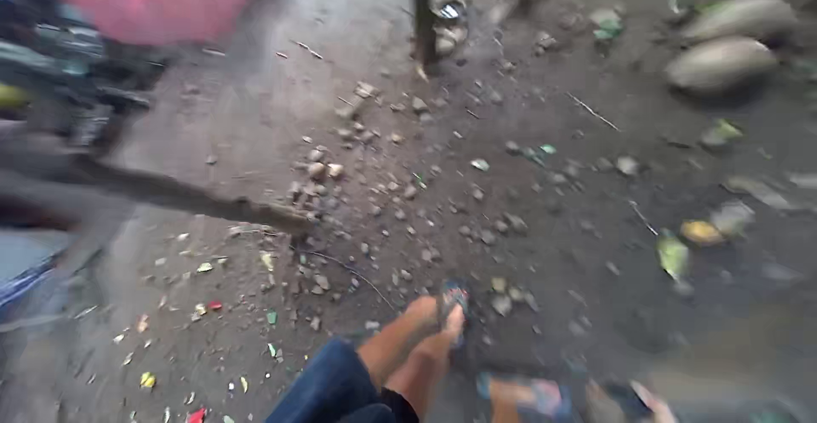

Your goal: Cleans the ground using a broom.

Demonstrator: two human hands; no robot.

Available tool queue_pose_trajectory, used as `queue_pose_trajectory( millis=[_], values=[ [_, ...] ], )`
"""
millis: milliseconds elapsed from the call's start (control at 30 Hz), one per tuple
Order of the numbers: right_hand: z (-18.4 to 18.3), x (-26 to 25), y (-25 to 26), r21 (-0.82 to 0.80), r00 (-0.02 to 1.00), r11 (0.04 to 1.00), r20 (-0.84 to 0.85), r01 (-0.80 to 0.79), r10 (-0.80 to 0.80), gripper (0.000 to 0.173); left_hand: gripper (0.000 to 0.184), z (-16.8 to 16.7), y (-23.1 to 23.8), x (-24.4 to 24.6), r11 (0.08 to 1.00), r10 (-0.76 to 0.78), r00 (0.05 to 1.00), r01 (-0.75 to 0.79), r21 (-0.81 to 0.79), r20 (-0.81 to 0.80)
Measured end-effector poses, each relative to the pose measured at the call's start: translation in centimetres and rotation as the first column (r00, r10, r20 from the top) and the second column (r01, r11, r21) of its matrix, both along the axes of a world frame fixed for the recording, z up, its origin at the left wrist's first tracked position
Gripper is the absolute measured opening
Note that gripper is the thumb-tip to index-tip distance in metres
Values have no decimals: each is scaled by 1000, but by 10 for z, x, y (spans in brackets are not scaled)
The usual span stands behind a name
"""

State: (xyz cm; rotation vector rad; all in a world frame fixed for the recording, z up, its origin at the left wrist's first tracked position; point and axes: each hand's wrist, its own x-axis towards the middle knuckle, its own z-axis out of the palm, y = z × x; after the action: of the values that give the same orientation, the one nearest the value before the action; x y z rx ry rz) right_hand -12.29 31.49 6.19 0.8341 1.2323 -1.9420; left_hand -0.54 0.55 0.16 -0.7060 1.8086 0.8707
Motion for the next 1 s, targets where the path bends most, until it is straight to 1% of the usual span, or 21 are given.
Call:
queue_pose_trajectory(
  millis=[33, 67, 100, 133, 200, 267, 300, 367, 467, 500, 533, 567, 600, 633, 667, 733, 800, 833, 900, 933, 1000],
  values=[
    [-9, 1, -5, 74, 997, 995, -33, 68, -65, 39, 39, -5, 3, -8, 999, -46, 998, 46, -9, 42],
    [-18, -1, -11, 175, 989, 974, -70, 143, -133, 36, 40, -17, 7, -16, 996, -79, 993, 81, -20, 82],
    [-29, -4, -11, 258, 982, 949, -90, 182, -164, 32, 41, -33, 11, -23, 994, -99, 989, 103, -34, 112],
    [-44, -6, -3, 310, 982, 932, -75, 187, -172, 27, 42, -52, 20, -28, 992, -113, 985, 119, -43, 127],
    [-78, -6, 21, 349, 990, 928, 9, 131, -143, 19, 40, -97, 37, -37, 992, -105, 986, 112, -54, 130],
    [-109, 3, 45, 427, 988, 903, 119, 41, -102, 16, 37, -148, 53, -45, 992, -95, 985, 106, -69, 147],
    [-124, 11, 55, 464, 980, 886, 180, -11, -82, 17, 37, -175, 60, -48, 991, -99, 982, 112, -75, 162],
    [-152, 32, 71, 476, 950, 876, 299, -72, -84, 19, 39, -226, 78, -56, 987, -112, 978, 130, -93, 176],
    [-193, 68, 94, 442, 910, 895, 394, -63, -131, 21, 39, -292, 106, -72, 961, -209, 978, 210, -182, 24],
    [-201, 77, 101, 439, 903, 895, 411, -73, -128, 25, 43, -307, 114, -82, 948, -245, 969, 237, -213, -10],
    [-207, 80, 105, 443, 901, 891, 420, -96, -112, 31, 53, -323, 120, -93, 936, -265, 964, 254, -242, -14],
    [-213, 78, 107, 447, 900, 886, 426, -120, -93, 38, 66, -341, 124, -105, 923, -278, 960, 274, -271, 27],
    [-214, 76, 108, 446, 897, 885, 435, -133, -85, 43, 76, -357, 129, -114, 909, -279, 955, 298, -292, 105],
    [-212, 75, 110, 438, 891, 889, 447, -135, -85, 46, 80, -371, 134, -117, 896, -271, 940, 325, -303, 205],
    [-210, 75, 112, 422, 887, 898, 452, -122, -92, 48, 77, -382, 140, -120, 887, -252, 921, 342, -309, 298],
    [-214, 74, 118, 378, 893, 924, 432, -51, -127, 48, 57, -396, 144, -130, 887, -192, 909, 322, -332, 369],
    [-214, 78, 122, 366, 894, 930, 429, -39, -132, 44, 35, -395, 140, -134, 885, -236, 887, 365, -289, 397],
    [-214, 80, 122, 374, 893, 926, 432, -46, -130, 42, 30, -394, 134, -134, 878, -288, 872, 405, -254, 395],
    [-215, 80, 119, 399, 891, 913, 441, -85, -109, 41, 26, -394, 118, -133, 855, -390, 845, 480, -197, 366],
    [-215, 78, 117, 406, 888, 906, 452, -119, -86, 44, 27, -393, 115, -135, 855, -405, 841, 488, -178, 360],
    [-219, 75, 116, 423, 879, 888, 474, -178, -50, 46, 28, -394, 114, -141, 876, -364, 857, 447, -178, 364]
  ],
)
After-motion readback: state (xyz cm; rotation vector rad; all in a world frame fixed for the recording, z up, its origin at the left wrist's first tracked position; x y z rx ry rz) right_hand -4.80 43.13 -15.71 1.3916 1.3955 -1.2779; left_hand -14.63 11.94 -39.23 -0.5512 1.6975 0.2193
